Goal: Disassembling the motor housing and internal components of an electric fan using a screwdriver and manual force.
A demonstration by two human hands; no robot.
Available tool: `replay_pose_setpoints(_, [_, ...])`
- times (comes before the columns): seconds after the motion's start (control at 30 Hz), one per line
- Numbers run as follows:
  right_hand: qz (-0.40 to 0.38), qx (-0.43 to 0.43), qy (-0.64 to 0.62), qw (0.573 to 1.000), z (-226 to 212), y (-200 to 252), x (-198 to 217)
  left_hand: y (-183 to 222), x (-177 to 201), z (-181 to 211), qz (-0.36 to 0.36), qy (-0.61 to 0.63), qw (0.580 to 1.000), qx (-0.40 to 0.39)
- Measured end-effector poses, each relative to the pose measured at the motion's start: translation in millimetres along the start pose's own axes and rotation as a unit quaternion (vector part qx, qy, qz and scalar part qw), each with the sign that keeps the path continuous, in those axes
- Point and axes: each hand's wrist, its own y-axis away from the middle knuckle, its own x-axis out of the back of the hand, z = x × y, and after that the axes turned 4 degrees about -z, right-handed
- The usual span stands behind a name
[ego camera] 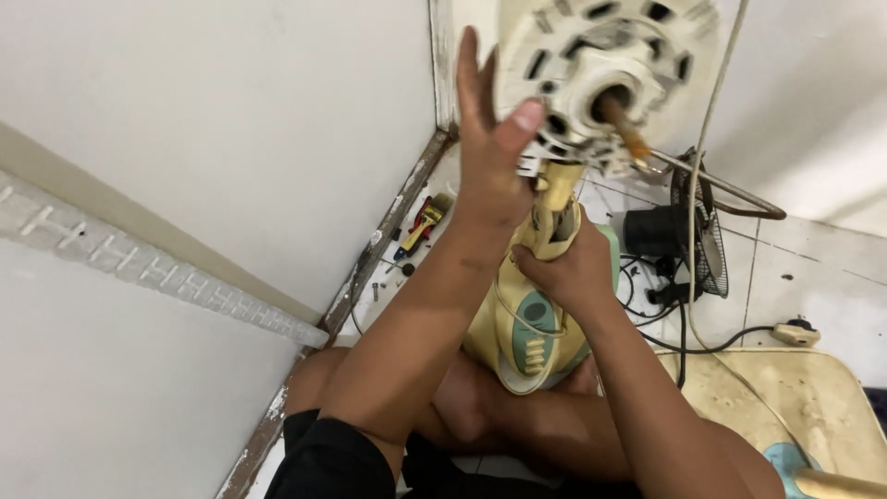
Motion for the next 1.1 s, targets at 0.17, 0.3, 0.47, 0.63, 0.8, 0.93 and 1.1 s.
replay_pose_setpoints(0.17, [-0.005,0.020,0.015,1.000,-3.3,-1.4,1.5,-9.5,-2.6,26.9,0.070,0.200,0.977,0.008])
replay_pose_setpoints(0.3, [-0.001,0.067,-0.011,0.998,-12.1,-0.9,0.0,-19.4,-6.1,47.6,0.109,0.271,0.956,-0.001])
replay_pose_setpoints(0.47, [-0.011,0.026,-0.010,1.000,-12.6,-3.3,-5.1,-26.6,2.4,45.2,0.087,0.177,0.979,-0.044])
replay_pose_setpoints(0.63, [-0.005,0.035,-0.014,0.999,-10.9,-1.9,-4.3,-32.5,15.7,48.1,0.135,0.232,0.963,0.022])
replay_pose_setpoints(0.8, [-0.003,0.030,0.011,0.999,-11.2,-1.7,-4.5,-30.3,52.5,15.7,-0.032,0.348,0.934,-0.070])
replay_pose_setpoints(0.93, [-0.047,-0.046,-0.030,0.997,-17.3,-4.4,-1.0,-22.2,60.7,15.9,-0.033,0.349,0.934,-0.071])
replay_pose_setpoints(1.1, [-0.021,-0.033,-0.023,0.999,-17.9,-8.3,-4.5,-0.3,68.0,15.5,-0.024,0.348,0.934,-0.072])
